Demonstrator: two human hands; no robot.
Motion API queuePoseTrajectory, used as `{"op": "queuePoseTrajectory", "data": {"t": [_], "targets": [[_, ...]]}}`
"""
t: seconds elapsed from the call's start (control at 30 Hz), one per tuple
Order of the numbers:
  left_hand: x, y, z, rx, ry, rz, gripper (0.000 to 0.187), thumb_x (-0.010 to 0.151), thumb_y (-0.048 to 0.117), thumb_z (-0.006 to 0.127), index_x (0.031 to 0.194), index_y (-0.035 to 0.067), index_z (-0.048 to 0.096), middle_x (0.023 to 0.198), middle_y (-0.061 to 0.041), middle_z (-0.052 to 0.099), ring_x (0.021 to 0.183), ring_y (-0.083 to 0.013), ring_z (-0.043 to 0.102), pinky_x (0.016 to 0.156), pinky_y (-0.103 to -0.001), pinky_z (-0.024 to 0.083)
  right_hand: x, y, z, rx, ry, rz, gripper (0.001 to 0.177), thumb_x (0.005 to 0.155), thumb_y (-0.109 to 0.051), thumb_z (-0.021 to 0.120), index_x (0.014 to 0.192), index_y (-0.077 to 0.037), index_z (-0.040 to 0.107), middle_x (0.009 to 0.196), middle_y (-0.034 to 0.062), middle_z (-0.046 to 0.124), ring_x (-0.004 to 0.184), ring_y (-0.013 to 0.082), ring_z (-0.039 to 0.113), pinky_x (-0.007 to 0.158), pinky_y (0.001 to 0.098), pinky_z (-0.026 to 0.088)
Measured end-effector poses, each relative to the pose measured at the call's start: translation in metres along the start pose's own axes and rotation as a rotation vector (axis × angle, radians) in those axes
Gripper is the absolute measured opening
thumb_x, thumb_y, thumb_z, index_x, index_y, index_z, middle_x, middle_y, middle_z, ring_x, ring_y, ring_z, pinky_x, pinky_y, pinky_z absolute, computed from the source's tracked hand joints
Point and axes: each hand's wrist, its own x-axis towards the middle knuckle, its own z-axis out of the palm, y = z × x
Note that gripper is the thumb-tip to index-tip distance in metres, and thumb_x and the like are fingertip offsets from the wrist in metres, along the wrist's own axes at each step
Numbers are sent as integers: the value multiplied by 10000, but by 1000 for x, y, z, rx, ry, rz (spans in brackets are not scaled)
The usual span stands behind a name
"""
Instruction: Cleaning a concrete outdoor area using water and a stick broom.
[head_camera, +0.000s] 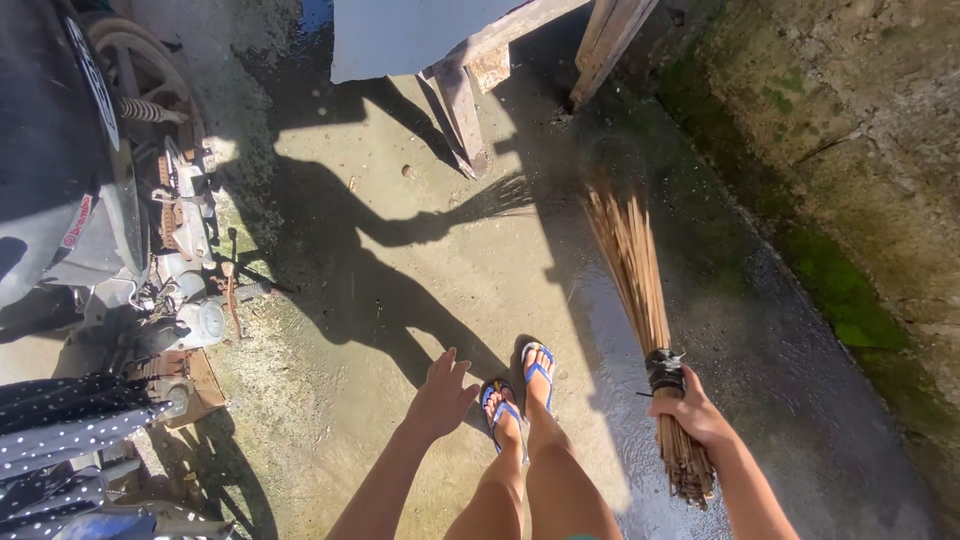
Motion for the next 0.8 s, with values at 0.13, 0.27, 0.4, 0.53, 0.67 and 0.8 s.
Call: {"op": "queuePoseTrajectory", "data": {"t": [0.13,0.27,0.4,0.53,0.67,0.8], "targets": [[7,12,-14,1,-14,-11,556,967,356,623,1416,53,496,1607,-238,282,1506,-389,253,1177,-470,338,52,-46,-31,11,187,13,940,718,-2,729,1501,-158,234,815,244,602,522,318,592,413,449,507],[17,10,-25,-18,7,-91,547,948,358,631,1397,74,501,1610,-219,279,1508,-377,257,1175,-465,342,131,-76,28,53,164,47,953,671,75,711,1436,-159,192,878,173,593,654,291,639,517,419,584],[50,9,-37,7,-36,-148,566,951,371,627,1413,79,481,1611,-213,258,1504,-384,226,1179,-474,313,157,-47,132,-543,-73,21,1213,632,-207,770,1579,-102,19,990,267,710,833,364,713,748,437,567],[62,25,-35,-9,-38,-139,557,968,380,615,1417,75,488,1610,-218,272,1503,-387,239,1188,-474,312,101,-41,143,-565,-223,-90,1176,644,-258,757,1614,-191,96,1018,191,681,885,305,691,788,385,552],[77,40,-52,-77,9,-111,551,954,366,625,1411,83,504,1604,-218,287,1501,-382,255,1180,-470,318,51,-89,74,-343,-137,-83,1158,534,-174,779,1567,-242,259,984,180,693,817,304,683,736,434,565],[85,13,-49,-92,44,-72,535,951,359,630,1400,91,518,1601,-217,302,1494,-387,271,1182,-472,319,76,-96,4,-420,55,-86,1226,550,-177,799,1601,-247,172,993,212,714,811,333,696,697,430,555]]}}
